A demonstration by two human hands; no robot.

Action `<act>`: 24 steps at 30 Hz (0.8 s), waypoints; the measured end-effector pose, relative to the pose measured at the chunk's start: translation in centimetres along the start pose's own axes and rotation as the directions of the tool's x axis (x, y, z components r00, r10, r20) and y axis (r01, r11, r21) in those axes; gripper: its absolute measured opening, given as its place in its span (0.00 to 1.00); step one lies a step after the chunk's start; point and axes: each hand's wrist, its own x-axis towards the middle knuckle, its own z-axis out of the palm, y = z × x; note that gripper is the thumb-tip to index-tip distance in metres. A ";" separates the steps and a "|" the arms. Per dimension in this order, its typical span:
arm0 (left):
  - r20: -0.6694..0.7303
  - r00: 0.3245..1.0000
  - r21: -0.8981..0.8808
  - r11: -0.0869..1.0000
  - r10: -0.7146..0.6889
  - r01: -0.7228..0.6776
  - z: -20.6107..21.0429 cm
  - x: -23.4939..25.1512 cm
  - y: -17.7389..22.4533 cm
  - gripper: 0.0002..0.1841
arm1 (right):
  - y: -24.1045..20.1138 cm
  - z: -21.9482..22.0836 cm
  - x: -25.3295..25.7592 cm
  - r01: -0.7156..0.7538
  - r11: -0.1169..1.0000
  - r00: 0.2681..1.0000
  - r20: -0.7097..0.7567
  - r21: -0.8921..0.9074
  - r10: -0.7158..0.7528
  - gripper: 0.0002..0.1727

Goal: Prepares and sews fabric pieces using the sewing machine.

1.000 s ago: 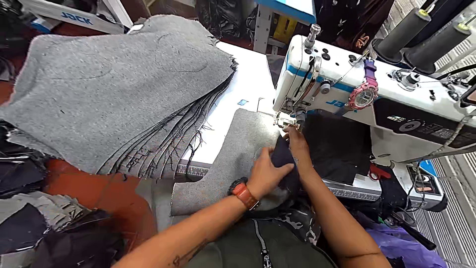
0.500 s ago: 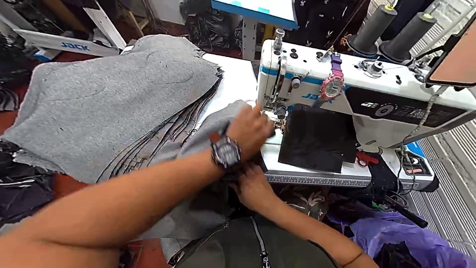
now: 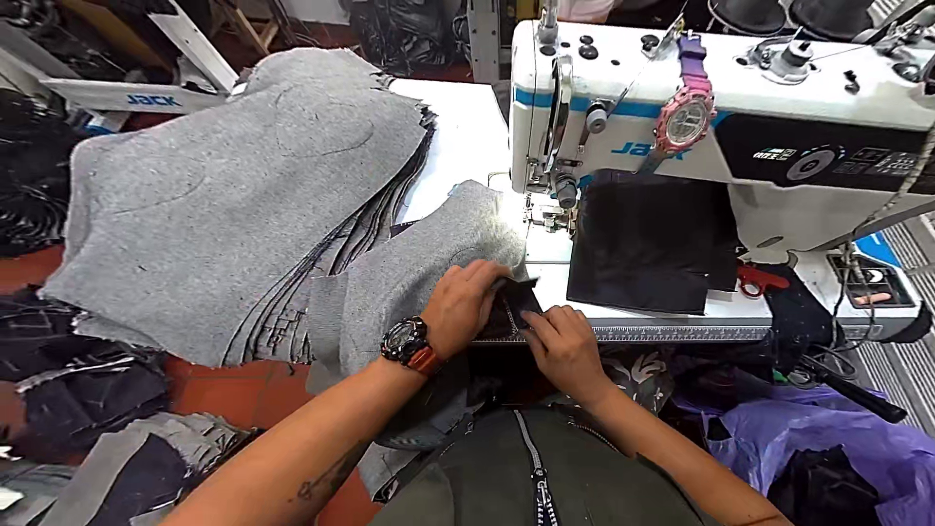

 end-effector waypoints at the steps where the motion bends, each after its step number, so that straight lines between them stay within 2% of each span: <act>1: 0.000 0.999 0.020 0.999 0.043 -0.043 -0.2 0.2 -0.3 0.11 | 0.2 0.3 0.1 0.010 1.000 1.000 -0.008 -0.020 -0.010 0.12; 4: 0.102 0.948 0.095 0.946 0.301 -0.311 -0.4 0.4 -1.3 0.12 | 0.9 0.2 0.0 0.057 0.998 0.998 -0.031 -0.023 -0.058 0.11; 7: 0.199 0.904 0.134 0.903 0.379 -0.408 0.0 -0.5 -0.2 0.15 | 2.2 0.6 -1.1 0.125 0.992 0.982 -0.143 0.020 -0.121 0.09; 14: 0.084 0.943 0.220 0.917 0.323 -0.334 2.1 -2.3 1.7 0.15 | 3.5 1.7 -2.5 0.193 0.980 0.946 -0.273 0.040 -0.175 0.08; 20: 0.106 0.937 0.209 0.913 0.334 -0.349 2.2 -2.3 1.9 0.17 | 4.0 1.9 -2.4 0.239 0.969 0.933 -0.292 0.062 -0.211 0.08; 24: 0.147 0.960 0.225 0.937 0.238 -0.267 2.0 -2.7 3.3 0.17 | 3.9 1.4 -2.1 0.217 0.973 0.946 -0.262 0.077 -0.190 0.07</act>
